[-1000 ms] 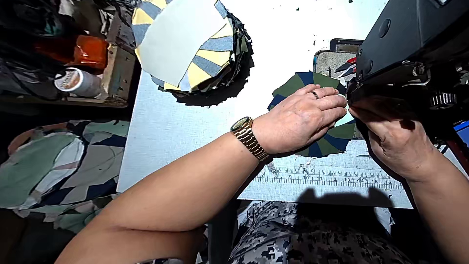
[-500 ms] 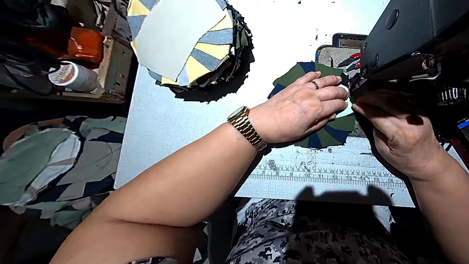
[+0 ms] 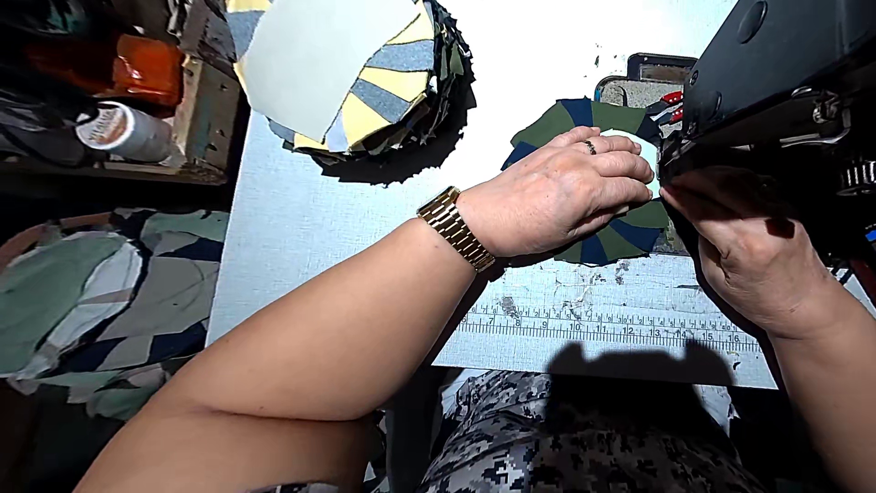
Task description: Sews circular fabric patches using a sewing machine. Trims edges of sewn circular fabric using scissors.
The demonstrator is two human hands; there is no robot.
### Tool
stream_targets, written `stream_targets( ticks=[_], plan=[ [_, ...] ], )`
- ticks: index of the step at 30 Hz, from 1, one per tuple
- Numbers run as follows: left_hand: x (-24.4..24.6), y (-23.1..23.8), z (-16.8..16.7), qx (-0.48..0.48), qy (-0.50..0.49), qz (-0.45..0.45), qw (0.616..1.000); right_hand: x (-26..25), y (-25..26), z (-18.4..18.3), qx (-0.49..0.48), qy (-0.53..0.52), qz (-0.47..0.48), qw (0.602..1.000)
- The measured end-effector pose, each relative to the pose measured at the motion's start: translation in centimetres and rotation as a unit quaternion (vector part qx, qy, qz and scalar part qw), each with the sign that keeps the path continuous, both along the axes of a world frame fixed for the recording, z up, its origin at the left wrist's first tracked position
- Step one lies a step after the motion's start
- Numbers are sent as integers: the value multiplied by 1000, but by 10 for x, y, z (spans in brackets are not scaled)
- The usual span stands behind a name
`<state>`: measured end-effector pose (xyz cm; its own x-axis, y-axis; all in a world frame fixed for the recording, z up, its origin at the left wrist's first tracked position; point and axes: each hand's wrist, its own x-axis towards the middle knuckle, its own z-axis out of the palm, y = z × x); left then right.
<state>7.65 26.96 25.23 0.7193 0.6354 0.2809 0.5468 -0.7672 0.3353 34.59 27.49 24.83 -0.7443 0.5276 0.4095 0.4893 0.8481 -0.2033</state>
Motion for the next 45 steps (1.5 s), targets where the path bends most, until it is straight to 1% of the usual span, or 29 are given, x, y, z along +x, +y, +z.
stream_targets(
  ticks=[2,5,7,10,12,16,22,25,28,35,38,41,45],
  plan=[
    [0,1,0,-3,5,4,1000,1,0,1,1,1,-3,1000],
    [0,2,-3,1,11,19,1000,1,0,1,18,42,7,999],
    [-1,1,-2,3,18,23,1000,0,-1,0,13,66,29,997],
    [-3,-3,4,4,19,7,1000,1,-3,-2,-7,57,72,996],
    [-5,-3,3,-2,18,-4,1000,1,-3,-3,-21,41,84,995],
    [-8,-1,3,-10,17,-5,1000,0,-2,-5,-18,38,80,996],
    [-4,-2,3,1,27,26,999,0,-1,-6,2,39,45,998],
    [-2,-3,3,3,33,36,999,-2,-4,-6,12,53,54,997],
    [-2,-3,2,3,33,38,999,-4,-7,-5,7,37,70,997],
    [-1,-5,4,15,47,55,997,0,-3,-6,8,25,38,999],
    [0,-6,5,21,59,67,996,1,-3,-5,14,38,27,999],
    [-2,-6,4,23,60,63,996,-2,-6,-6,24,60,39,997],
    [-6,-6,3,20,28,28,999,-6,-8,-6,10,31,80,996]
  ],
)
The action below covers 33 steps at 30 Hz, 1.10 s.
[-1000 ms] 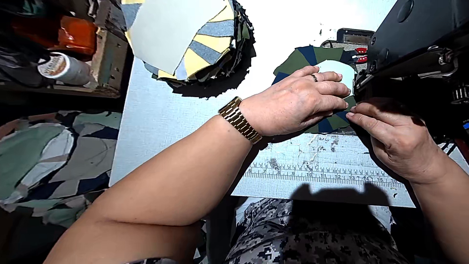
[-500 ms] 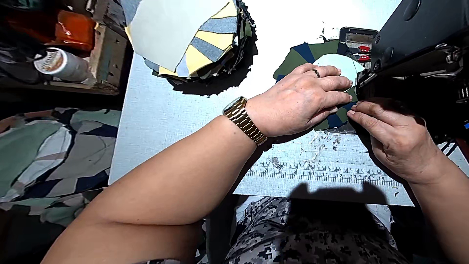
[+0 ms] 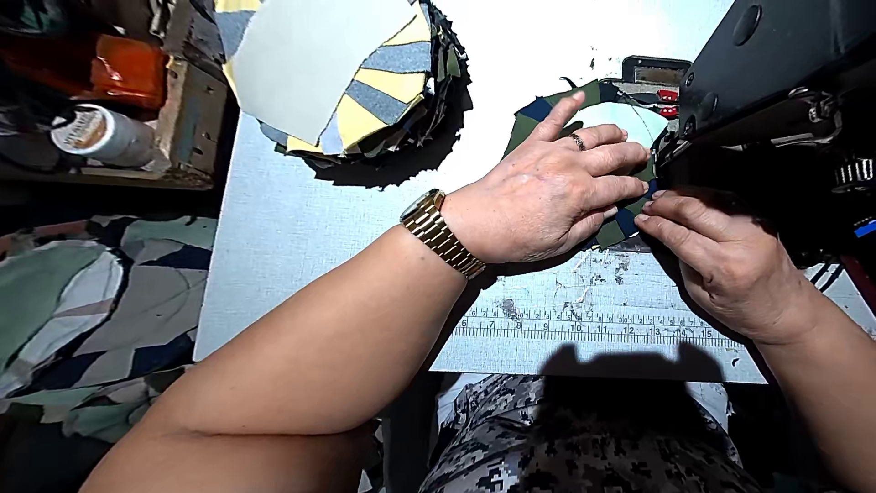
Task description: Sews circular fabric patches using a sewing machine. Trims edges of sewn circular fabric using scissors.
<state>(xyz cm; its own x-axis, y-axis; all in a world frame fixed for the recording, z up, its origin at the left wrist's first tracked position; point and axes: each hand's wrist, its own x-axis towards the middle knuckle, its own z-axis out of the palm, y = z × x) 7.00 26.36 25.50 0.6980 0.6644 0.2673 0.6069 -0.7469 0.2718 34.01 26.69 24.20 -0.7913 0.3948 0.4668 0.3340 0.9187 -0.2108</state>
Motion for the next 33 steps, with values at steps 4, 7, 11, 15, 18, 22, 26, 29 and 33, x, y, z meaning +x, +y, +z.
stream_targets(
  ticks=[4,7,11,15,18,22,26,29,33],
  plan=[
    [-4,2,2,-19,-12,-27,999,0,2,0,-3,-4,-7,1000],
    [-2,2,3,-10,-7,-14,1000,3,5,0,-4,-11,-39,999],
    [3,2,1,4,10,15,1000,5,6,0,1,-12,-67,998],
    [3,1,-1,4,-8,4,1000,2,3,1,8,17,-41,999],
    [-1,2,2,-5,-21,-30,999,0,2,1,-9,-13,-18,1000],
    [-2,2,3,-15,-17,-29,999,-1,2,1,-11,-25,-23,999],
    [11,-5,3,5,0,16,1000,2,5,1,-3,-22,-60,998],
    [20,-10,0,12,11,49,999,3,6,2,-1,-21,-82,996],
    [25,-14,-3,17,20,75,997,4,7,5,-1,-7,-84,996]
  ],
)
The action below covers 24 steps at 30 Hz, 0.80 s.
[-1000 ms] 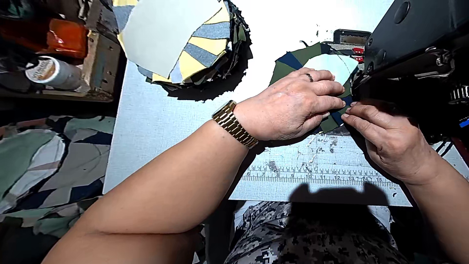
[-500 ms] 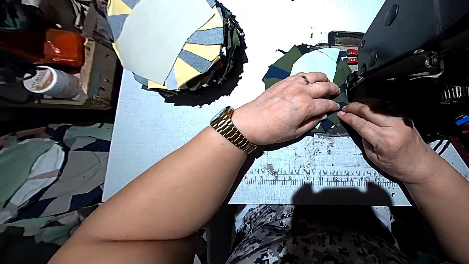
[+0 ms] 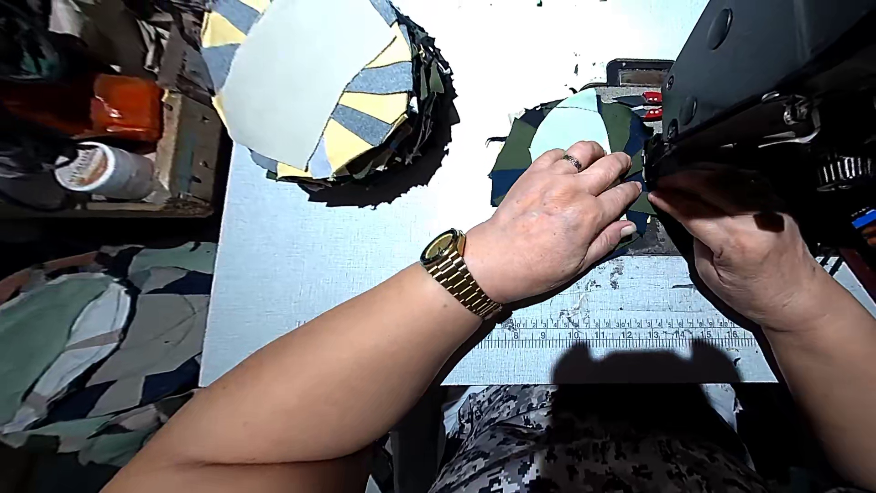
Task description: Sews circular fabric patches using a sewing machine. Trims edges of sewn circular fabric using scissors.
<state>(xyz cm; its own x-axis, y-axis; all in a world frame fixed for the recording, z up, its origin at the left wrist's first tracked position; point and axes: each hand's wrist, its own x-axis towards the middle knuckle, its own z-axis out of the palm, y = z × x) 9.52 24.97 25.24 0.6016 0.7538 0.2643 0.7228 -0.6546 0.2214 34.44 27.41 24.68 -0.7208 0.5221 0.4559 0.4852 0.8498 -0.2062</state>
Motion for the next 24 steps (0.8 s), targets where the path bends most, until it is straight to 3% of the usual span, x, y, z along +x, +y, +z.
stream_targets(
  ticks=[4,10,24],
  plan=[
    [-6,0,2,-23,-27,-18,999,1,-2,0,-1,20,32,999],
    [-23,10,4,-32,-56,-121,991,1,-6,-4,-16,-8,39,999],
    [-14,3,-3,-2,-24,-54,998,-1,-2,-3,4,-3,34,999]
  ],
)
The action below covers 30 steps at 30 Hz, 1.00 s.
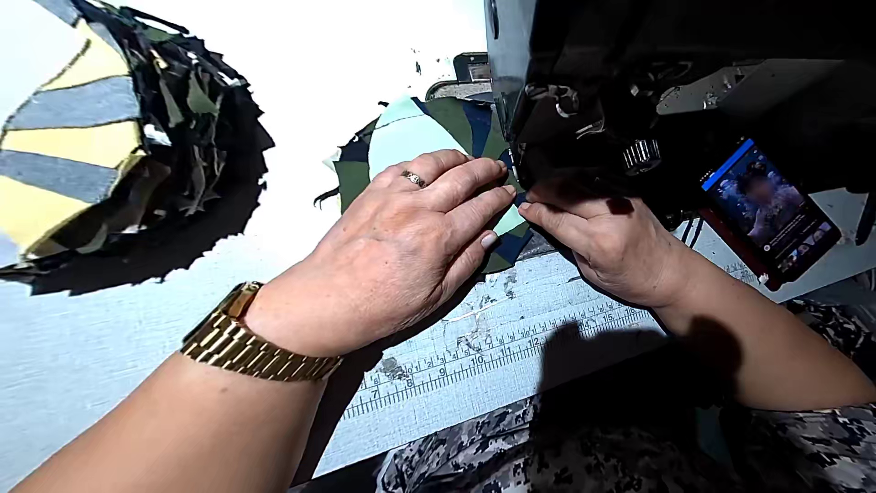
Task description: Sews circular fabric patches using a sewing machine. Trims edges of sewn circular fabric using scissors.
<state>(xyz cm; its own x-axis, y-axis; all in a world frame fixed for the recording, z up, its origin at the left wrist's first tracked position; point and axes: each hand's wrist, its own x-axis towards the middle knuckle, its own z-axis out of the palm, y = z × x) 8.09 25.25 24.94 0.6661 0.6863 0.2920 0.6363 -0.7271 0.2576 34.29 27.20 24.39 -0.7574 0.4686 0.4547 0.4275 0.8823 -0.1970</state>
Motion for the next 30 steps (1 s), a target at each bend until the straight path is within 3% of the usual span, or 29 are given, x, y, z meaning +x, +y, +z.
stream_targets(
  ticks=[8,19,30],
  plan=[
    [-14,8,-1,-11,-19,-47,999,1,2,-2,1,-10,4,1000],
    [-4,6,2,-10,4,-15,1000,2,1,-1,-10,29,-3,1000],
    [3,4,6,-6,15,16,1000,3,2,0,-18,0,-32,999]
  ],
)
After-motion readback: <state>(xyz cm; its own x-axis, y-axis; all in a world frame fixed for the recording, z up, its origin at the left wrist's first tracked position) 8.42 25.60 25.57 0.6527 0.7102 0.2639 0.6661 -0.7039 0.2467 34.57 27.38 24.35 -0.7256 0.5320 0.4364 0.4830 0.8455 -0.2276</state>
